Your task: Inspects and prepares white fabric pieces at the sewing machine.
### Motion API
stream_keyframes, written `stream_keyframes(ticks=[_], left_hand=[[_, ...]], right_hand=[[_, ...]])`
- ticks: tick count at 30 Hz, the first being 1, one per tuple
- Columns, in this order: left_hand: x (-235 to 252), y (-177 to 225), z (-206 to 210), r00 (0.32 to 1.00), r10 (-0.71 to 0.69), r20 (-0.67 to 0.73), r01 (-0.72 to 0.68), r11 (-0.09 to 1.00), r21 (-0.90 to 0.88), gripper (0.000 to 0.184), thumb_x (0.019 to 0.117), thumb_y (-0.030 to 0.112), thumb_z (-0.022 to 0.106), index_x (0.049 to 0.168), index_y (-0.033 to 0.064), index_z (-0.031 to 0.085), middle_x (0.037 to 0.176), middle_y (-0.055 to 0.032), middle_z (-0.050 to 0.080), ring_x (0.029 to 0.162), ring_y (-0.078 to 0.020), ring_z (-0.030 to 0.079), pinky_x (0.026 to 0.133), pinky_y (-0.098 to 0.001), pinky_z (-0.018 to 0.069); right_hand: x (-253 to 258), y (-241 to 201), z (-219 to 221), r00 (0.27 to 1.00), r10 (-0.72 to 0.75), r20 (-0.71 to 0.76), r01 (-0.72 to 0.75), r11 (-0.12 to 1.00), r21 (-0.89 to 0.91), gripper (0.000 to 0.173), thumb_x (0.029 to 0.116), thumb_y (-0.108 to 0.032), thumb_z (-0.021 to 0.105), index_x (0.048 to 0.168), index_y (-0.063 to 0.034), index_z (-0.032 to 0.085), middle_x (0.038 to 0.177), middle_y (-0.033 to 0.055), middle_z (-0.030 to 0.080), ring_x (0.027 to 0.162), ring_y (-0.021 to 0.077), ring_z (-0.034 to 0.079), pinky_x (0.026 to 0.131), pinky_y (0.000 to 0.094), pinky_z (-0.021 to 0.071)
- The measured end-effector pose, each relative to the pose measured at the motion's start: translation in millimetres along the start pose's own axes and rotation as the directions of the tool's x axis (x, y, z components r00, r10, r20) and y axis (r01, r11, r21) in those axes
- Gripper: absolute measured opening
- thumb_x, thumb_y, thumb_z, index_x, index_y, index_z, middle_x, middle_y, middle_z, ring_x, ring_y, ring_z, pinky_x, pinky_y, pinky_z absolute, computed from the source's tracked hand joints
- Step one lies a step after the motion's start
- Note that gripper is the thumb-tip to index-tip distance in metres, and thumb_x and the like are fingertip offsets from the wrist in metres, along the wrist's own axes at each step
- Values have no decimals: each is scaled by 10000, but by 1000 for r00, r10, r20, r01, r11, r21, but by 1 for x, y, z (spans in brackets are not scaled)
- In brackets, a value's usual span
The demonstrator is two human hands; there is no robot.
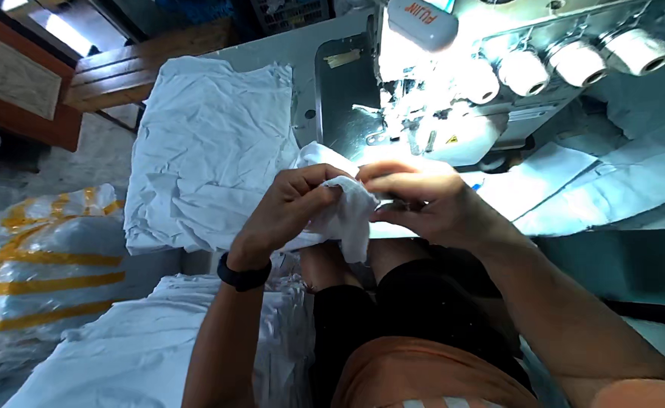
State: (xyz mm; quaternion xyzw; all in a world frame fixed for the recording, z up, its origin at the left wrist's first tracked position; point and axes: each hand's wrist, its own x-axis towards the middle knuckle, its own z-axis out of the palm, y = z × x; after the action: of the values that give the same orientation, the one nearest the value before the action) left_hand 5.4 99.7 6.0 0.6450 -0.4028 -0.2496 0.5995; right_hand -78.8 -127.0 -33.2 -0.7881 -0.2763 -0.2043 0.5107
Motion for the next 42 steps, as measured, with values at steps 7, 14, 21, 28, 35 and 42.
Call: stream_keyframes(ticks=[7, 14, 21, 28, 35, 42], left_hand=[[-55, 25, -52, 912, -407, -48, 372, 775, 511, 174, 978, 112, 612, 1061, 2, 717, 957, -8, 725, 870, -18, 665, 828, -226, 553], [-79, -9, -20, 669, -598, -442, 741, 579, 339, 219, 1005, 143, 641, 1095, -54, 672, 926, -132, 699, 803, -174, 667, 783, -385, 563], [-53, -13, 50, 953, 38, -301, 202, 663, 721, 184, 1029, 62, 537, 1141, -52, 627, 971, -176, 662, 823, -229, 656, 744, -360, 561], [-64, 0, 53, 993, 94, -65, -28, 752, 659, 173, 884, 22, 713, 1042, -41, 685, 885, -95, 705, 789, -102, 679, 759, -240, 572], [-74, -9, 56, 913, 405, 41, -208, 379, 901, 91, 931, -4, 635, 840, 2, 646, 934, -146, 701, 919, -249, 680, 854, -347, 538], [-76, -2, 61, 855, 482, 191, -320, 202, 926, 148, 956, -3, 597, 809, 12, 611, 822, -139, 662, 808, -265, 647, 770, -367, 508]], right_hand=[[-62, -8, 73, 975, 21, 221, -26, 1000, 18, 70, 905, -51, 652, 906, -15, 712, 739, 54, 619, 650, 134, 599, 590, 258, 508], [-75, -22, 88, 975, -12, 224, 20, 999, -31, 95, 897, -64, 650, 937, -27, 728, 739, 53, 629, 624, 152, 609, 558, 280, 507], [-79, -37, 87, 985, 16, 173, 17, 981, -192, 155, 861, -38, 629, 979, -53, 729, 734, 54, 636, 574, 186, 620, 483, 334, 493], [-74, -31, 71, 999, -3, -44, -15, 919, -395, 153, 870, 17, 612, 969, 23, 729, 726, 109, 606, 532, 205, 570, 439, 306, 434], [-71, -35, 69, 989, -115, -97, 76, 938, -338, 109, 908, -10, 649, 935, -12, 755, 1021, 158, 640, 678, 138, 548, 557, 224, 458], [-58, -33, 66, 982, -156, -108, 107, 926, -361, 121, 948, -50, 639, 943, -6, 752, 1136, 196, 685, 765, 177, 602, 619, 254, 481]])
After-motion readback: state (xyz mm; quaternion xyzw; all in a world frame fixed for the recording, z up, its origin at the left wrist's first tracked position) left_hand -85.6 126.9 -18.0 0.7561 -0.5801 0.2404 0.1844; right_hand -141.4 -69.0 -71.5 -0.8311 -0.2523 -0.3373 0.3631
